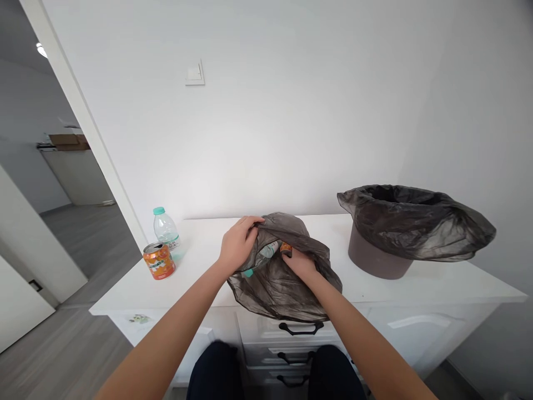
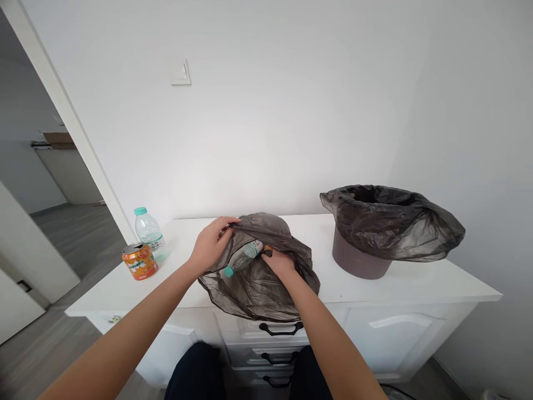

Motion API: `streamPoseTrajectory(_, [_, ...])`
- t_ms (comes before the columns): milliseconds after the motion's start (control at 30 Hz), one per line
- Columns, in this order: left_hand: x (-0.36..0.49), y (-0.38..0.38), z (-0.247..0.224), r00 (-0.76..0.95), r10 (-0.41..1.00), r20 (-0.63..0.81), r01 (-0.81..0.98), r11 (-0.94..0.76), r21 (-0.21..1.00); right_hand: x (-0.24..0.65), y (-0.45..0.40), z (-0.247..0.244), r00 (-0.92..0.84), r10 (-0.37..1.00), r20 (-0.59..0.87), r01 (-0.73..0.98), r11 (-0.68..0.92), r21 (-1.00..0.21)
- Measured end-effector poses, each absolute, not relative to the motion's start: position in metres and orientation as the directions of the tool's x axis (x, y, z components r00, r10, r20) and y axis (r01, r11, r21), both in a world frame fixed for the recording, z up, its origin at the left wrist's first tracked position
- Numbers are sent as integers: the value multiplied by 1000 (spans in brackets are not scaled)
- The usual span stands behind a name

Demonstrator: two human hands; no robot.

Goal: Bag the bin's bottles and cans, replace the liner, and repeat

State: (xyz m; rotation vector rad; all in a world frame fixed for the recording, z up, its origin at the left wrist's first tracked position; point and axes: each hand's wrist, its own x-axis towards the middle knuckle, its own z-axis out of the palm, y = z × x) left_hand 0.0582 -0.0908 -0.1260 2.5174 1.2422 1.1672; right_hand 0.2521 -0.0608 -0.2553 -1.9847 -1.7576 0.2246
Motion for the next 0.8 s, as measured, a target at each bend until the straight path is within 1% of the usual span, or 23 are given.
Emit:
streamPoseTrajectory(167, [64, -87, -134, 341, 759, 555, 584, -634, 507, 261, -68, -274, 171, 960, 220, 905, -65, -421])
streamPoseTrajectory(333, [74, -86, -138, 305, 788, 535, 548, -605, 578, 269, -58, -277, 81, 972, 220, 916, 14, -402])
streamPoseTrajectory(400, [79, -87, -138, 304, 786, 538, 531, -609, 590, 264, -53, -274, 69, 973, 219, 917, 25, -398])
streamPoseTrajectory(500, [83, -92, -134, 357, 758, 546, 504, -649, 571, 252, -51, -265, 124, 967, 222, 919, -28, -393])
streamPoseTrajectory(567, [84, -101, -131, 386, 724, 572, 512, -684, 519, 244, -58, -255, 172, 961, 215, 918, -77, -390])
streamPoseTrajectory(633, [82, -117, -129, 378, 668, 641, 548, -720, 427, 239, -74, -240, 184, 959, 213, 918, -90, -387])
streamPoseTrajectory(700, [79, -140, -131, 387, 565, 729, 578, -764, 286, 237, -101, -223, 147, 963, 227, 920, -49, -389])
streamPoseTrajectory(733, [77, -153, -134, 420, 497, 760, 571, -795, 204, 237, -118, -216, 116, 964, 240, 919, -13, -393])
streamPoseTrajectory(800, [75, -178, -148, 538, 354, 765, 507, -861, 42, 240, -156, -202, 65, 969, 238, 900, 46, -433])
